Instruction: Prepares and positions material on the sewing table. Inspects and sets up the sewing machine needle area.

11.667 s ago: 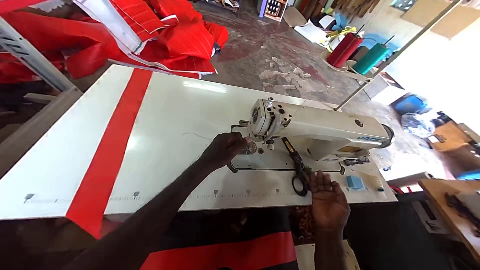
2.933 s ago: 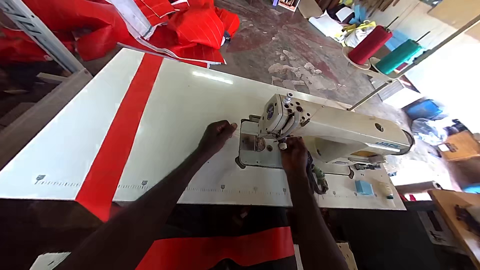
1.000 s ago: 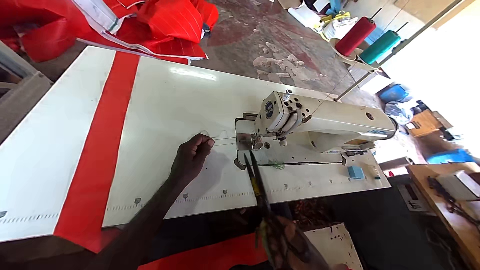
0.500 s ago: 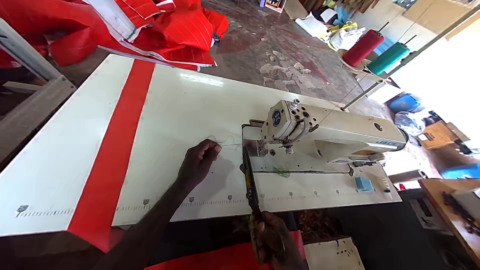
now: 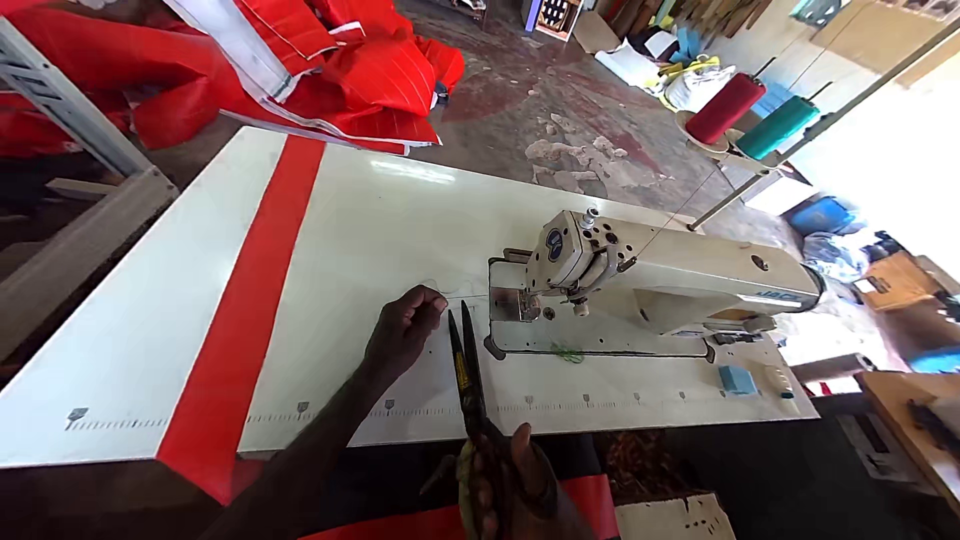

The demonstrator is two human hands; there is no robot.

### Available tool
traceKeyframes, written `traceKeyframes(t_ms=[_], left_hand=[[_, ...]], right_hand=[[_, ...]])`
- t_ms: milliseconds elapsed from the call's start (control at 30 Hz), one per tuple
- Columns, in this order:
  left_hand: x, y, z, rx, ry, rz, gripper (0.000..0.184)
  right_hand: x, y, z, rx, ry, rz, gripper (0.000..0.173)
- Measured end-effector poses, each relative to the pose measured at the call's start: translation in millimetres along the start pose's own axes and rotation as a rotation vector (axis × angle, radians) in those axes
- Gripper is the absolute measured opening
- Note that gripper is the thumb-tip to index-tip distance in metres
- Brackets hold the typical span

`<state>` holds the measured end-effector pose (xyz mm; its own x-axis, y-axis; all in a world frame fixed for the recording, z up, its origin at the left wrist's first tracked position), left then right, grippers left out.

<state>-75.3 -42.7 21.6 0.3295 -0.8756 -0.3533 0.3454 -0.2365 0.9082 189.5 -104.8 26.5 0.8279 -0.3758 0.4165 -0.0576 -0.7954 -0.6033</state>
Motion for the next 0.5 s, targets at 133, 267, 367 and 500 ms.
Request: traceKeyframes(t_ms=[133, 267, 367, 500], left_hand=[[2, 3, 1, 0.028, 0.024, -0.019, 0.020], [1, 0, 0, 0.052, 0.022, -0.050, 0.021], [1, -1, -1, 0.070, 0.009, -0.049, 0.020], [2, 1, 0, 0.059, -0.001, -0.016, 0.021]], right_hand=[[4, 2, 0, 0.001, -0.023, -0.017, 0.078], [15, 12, 3, 0.027, -0.092, -0.019, 0.077], [4, 14, 1, 0.008, -0.082, -0.003, 0.076], [-15, 7, -6, 0.052, 0.059, 0.038, 0.070]])
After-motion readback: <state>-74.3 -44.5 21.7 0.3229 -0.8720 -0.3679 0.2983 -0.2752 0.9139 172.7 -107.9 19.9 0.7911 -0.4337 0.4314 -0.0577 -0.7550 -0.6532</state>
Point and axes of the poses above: each hand's wrist, its own x-axis away from the middle knuckle, its own z-axis out of the back of the hand, y = z × x, the point moved 3 cm from there along -x, towards the middle knuckle, and after that the axes turned 1 degree about -z, right-handed, at the moved point
